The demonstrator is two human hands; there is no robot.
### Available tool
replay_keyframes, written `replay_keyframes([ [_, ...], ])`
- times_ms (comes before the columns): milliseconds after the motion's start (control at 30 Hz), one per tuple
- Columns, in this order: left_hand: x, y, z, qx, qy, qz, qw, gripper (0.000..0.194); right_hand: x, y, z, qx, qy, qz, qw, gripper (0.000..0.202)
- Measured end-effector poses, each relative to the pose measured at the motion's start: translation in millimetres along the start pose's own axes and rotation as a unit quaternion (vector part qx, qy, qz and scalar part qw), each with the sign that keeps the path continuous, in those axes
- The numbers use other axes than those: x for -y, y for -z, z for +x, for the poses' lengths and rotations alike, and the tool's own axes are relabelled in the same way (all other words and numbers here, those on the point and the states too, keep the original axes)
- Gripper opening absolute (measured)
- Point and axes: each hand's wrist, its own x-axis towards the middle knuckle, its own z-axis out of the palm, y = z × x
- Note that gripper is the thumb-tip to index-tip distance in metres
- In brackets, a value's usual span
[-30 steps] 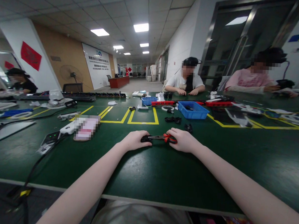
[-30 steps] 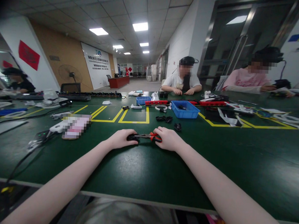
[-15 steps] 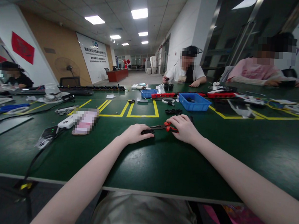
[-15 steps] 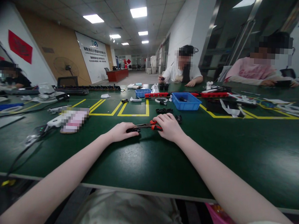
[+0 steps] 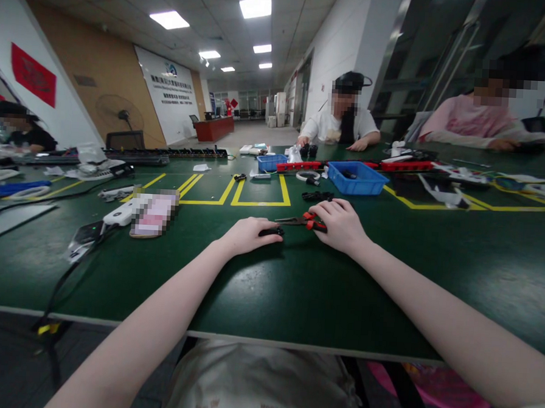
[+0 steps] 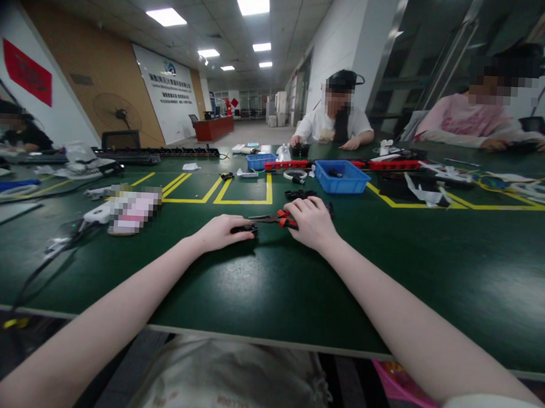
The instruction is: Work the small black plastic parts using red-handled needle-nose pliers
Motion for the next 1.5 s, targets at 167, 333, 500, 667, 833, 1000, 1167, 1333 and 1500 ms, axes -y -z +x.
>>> replay_keyframes([
  [167, 0.5, -0.4, -0.2, -0.003, 0.008, 0.004, 1.0, 0.044, 1.8, 3.5, -0.8, -0.004, -0.015, -0.002, 1.0, 0.033],
  [333, -0.7, 0.8, -0.3, -0.003, 0.003, 0.011, 1.0, 0.042, 4.1, 4.3, 0.1, 0.013, -0.007, 0.0, 1.0, 0.034],
  [500, -0.5, 0.0, 0.2, -0.005, 0.022, 0.012, 1.0, 0.05, 5.5, 4.2, 0.8, 0.037, 0.004, 0.004, 0.999, 0.033],
  [667, 0.3, -0.1, 0.1, -0.003, 0.011, 0.014, 1.0, 0.049, 5.5, 3.5, 0.6, 0.054, 0.009, 0.007, 0.998, 0.031],
  [833, 1.4, 0.1, 0.0, 0.001, 0.003, 0.016, 1.0, 0.049, 5.6, 3.3, -0.3, 0.069, 0.011, 0.014, 0.997, 0.029],
  [1000, -0.6, 0.8, 0.9, 0.008, 0.012, 0.025, 1.0, 0.047, 5.4, 3.9, -0.4, 0.072, 0.012, 0.026, 0.997, 0.028],
  [1167, -0.7, 0.3, 1.6, -0.006, 0.028, 0.036, 0.999, 0.046, 5.6, 3.2, -0.6, 0.069, 0.01, 0.037, 0.997, 0.029],
  [1333, 1.7, -1.3, 1.3, -0.025, 0.041, 0.052, 0.998, 0.044, 6.9, 4.0, -1.0, 0.069, 0.007, 0.046, 0.997, 0.032],
  [1500, 4.2, -3.4, 1.7, -0.027, 0.029, 0.037, 0.999, 0.041, 6.2, 4.7, -1.0, 0.078, 0.015, 0.054, 0.995, 0.027],
])
